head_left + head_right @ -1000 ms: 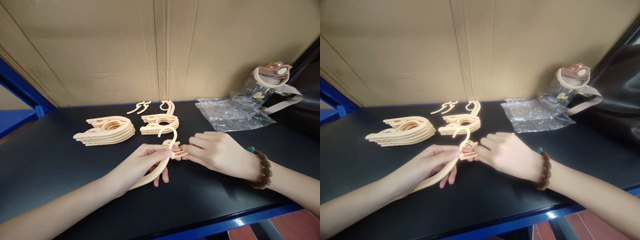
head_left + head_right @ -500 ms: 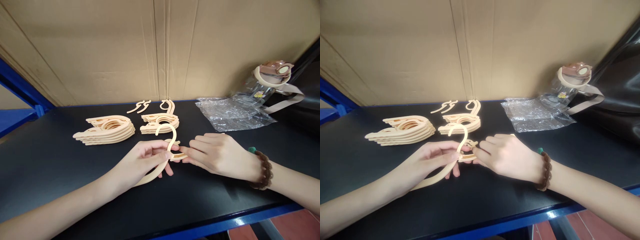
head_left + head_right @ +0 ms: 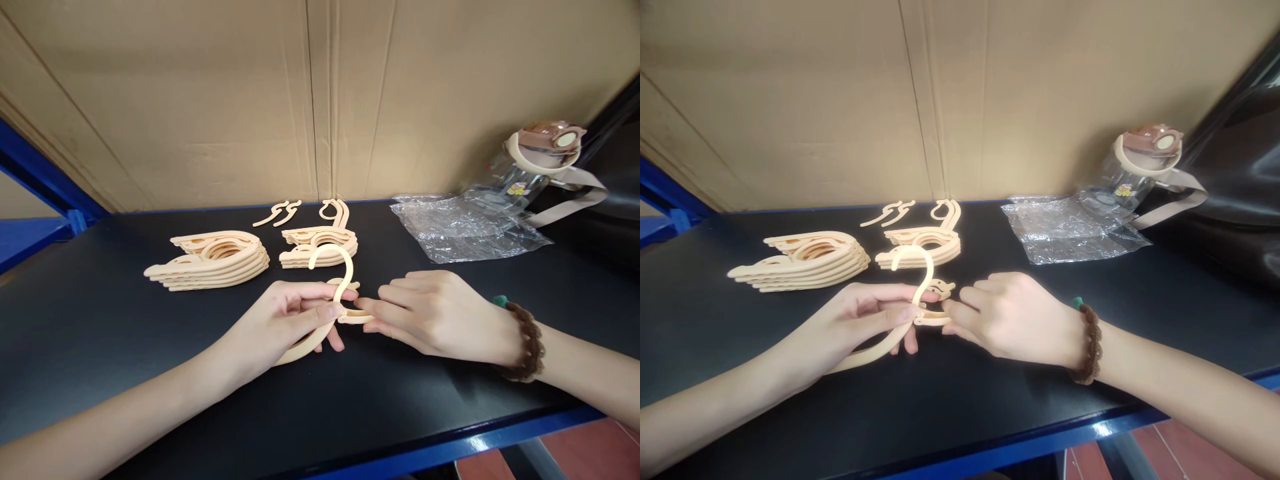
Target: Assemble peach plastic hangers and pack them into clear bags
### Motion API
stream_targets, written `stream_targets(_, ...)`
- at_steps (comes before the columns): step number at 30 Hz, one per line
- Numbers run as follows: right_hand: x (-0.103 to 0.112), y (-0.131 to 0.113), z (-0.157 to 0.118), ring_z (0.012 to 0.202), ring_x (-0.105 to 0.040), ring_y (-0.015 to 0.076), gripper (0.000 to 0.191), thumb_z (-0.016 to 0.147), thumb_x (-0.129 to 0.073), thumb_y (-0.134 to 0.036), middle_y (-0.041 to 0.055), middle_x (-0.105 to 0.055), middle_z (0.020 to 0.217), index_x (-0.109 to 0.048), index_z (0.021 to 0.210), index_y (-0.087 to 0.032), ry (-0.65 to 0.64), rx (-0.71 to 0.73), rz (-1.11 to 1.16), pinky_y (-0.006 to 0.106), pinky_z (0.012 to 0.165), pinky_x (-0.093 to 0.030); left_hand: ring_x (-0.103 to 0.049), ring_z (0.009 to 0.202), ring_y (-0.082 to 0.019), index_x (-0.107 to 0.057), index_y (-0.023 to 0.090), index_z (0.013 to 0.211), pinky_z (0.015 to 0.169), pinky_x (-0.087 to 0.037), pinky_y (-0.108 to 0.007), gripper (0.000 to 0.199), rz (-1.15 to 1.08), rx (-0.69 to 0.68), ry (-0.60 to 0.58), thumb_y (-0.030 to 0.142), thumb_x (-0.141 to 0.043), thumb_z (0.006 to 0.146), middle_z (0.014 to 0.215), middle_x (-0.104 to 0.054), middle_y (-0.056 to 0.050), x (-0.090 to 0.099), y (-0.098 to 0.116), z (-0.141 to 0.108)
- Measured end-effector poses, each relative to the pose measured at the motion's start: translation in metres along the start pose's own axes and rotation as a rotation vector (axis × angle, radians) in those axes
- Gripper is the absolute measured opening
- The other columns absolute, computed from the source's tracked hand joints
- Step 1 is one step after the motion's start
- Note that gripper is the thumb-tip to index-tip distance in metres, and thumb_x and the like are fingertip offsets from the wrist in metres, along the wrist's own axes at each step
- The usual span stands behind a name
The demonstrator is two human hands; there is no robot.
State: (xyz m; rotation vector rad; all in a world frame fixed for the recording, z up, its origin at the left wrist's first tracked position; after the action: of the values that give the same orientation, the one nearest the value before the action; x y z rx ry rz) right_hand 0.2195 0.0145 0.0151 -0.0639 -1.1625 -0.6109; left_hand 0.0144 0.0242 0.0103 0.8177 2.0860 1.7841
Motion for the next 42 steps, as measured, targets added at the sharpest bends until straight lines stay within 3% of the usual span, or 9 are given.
stream_targets(4, 0.001, 0.000, 0.001, 0.049, -0.045, 0.0117, 0.034, 0.101, -0.042, -0.032, -0.0024, -0.058, 0.061, -0.070, 0.090, -0.016, -0.032, -0.046, 0.042, 0.029, 0.051, -0.030, -0.062, 0.067, -0.013, -0.070, 0.018, 0.115, 0.066, -0.045, -0.022, 0.032, -0.022, 0.031, -0.006, 0.036, -0.059, 0.091, 0.066, -0.071, 0.000, 0.001, 0.000, 0.000)
stream_targets(9, 0.004, -0.001, 0.000, 0.049, -0.047, 0.0120, 0.038, 0.102, -0.039, -0.031, -0.0026, -0.058, 0.060, -0.070, 0.087, -0.017, -0.050, -0.088, 0.067, 0.029, 0.052, -0.029, -0.066, 0.067, -0.010, -0.073, 0.017, 0.102, 0.073, -0.048, -0.020, 0.023, -0.039, -0.043, -0.046, 0.030, -0.056, 0.094, 0.071, -0.073, 0.001, 0.001, 0.001, 0.002)
stream_targets(14, 0.005, 0.000, -0.002, 0.049, -0.048, 0.0117, 0.038, 0.102, -0.038, -0.030, -0.0026, -0.058, 0.060, -0.070, 0.085, -0.018, -0.082, -0.122, 0.122, 0.029, 0.051, -0.028, -0.064, 0.061, -0.008, -0.066, 0.018, 0.120, 0.068, -0.049, -0.021, 0.029, -0.015, -0.041, -0.035, 0.030, -0.055, 0.096, 0.091, -0.076, -0.002, 0.000, 0.000, 0.002)
stream_targets(28, -0.002, 0.008, -0.003, 0.052, -0.052, 0.0120, 0.040, 0.102, -0.036, -0.037, -0.0014, -0.063, 0.064, -0.068, 0.087, -0.019, -0.221, -0.199, 0.225, 0.029, 0.051, -0.025, -0.061, 0.057, -0.009, -0.063, 0.018, 0.125, 0.061, -0.048, -0.023, 0.036, 0.082, -0.049, -0.028, 0.034, -0.055, 0.094, 0.087, -0.075, -0.003, 0.001, -0.002, 0.004)
stream_targets(34, 0.000, 0.008, -0.003, 0.053, -0.052, 0.0112, 0.040, 0.103, -0.035, -0.037, -0.0028, -0.064, 0.065, -0.068, 0.087, -0.021, -0.274, -0.211, 0.325, 0.028, 0.052, -0.025, -0.062, 0.057, -0.009, -0.067, 0.017, 0.116, 0.060, -0.048, -0.022, 0.031, 0.136, -0.041, -0.064, 0.034, -0.052, 0.095, 0.087, -0.075, -0.003, -0.001, -0.002, 0.003)
stream_targets(38, 0.000, 0.007, -0.002, 0.054, -0.052, 0.0118, 0.038, 0.103, -0.036, -0.037, -0.0033, -0.067, 0.068, -0.069, 0.090, -0.023, -0.277, -0.215, 0.338, 0.029, 0.055, -0.027, -0.061, 0.054, -0.009, -0.067, 0.018, 0.099, 0.055, -0.046, -0.021, 0.029, 0.297, -0.071, -0.067, 0.034, -0.043, 0.098, 0.084, -0.073, 0.000, -0.005, -0.003, 0.000)
stream_targets(40, -0.001, 0.007, -0.003, 0.054, -0.052, 0.0120, 0.037, 0.102, -0.038, -0.037, -0.0037, -0.067, 0.068, -0.070, 0.089, -0.023, -0.282, -0.215, 0.351, 0.029, 0.058, -0.029, -0.059, 0.051, -0.009, -0.065, 0.018, 0.085, 0.053, -0.043, -0.021, 0.036, 0.498, -0.099, -0.016, 0.033, -0.036, 0.100, 0.070, -0.068, 0.002, -0.009, -0.003, -0.003)
stream_targets(42, -0.002, 0.007, -0.003, 0.056, -0.052, 0.0120, 0.035, 0.101, -0.042, -0.037, -0.0038, -0.067, 0.068, -0.069, 0.085, -0.022, -0.265, -0.201, 0.367, 0.029, 0.062, -0.031, -0.058, 0.052, -0.011, -0.062, 0.019, 0.084, 0.054, -0.042, -0.022, 0.035, 0.715, -0.160, 0.063, 0.029, -0.033, 0.100, 0.062, -0.062, 0.004, -0.013, -0.002, -0.007)
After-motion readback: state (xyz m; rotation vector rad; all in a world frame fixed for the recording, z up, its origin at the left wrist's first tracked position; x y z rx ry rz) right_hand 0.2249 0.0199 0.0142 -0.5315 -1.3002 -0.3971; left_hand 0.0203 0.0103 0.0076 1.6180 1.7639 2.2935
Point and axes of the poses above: each hand's wrist, its own z-axis towards the middle knuckle, its own x-axis out of the back of the hand, y = z × x, the point moved 2 cm from there along z, towards the middle knuckle
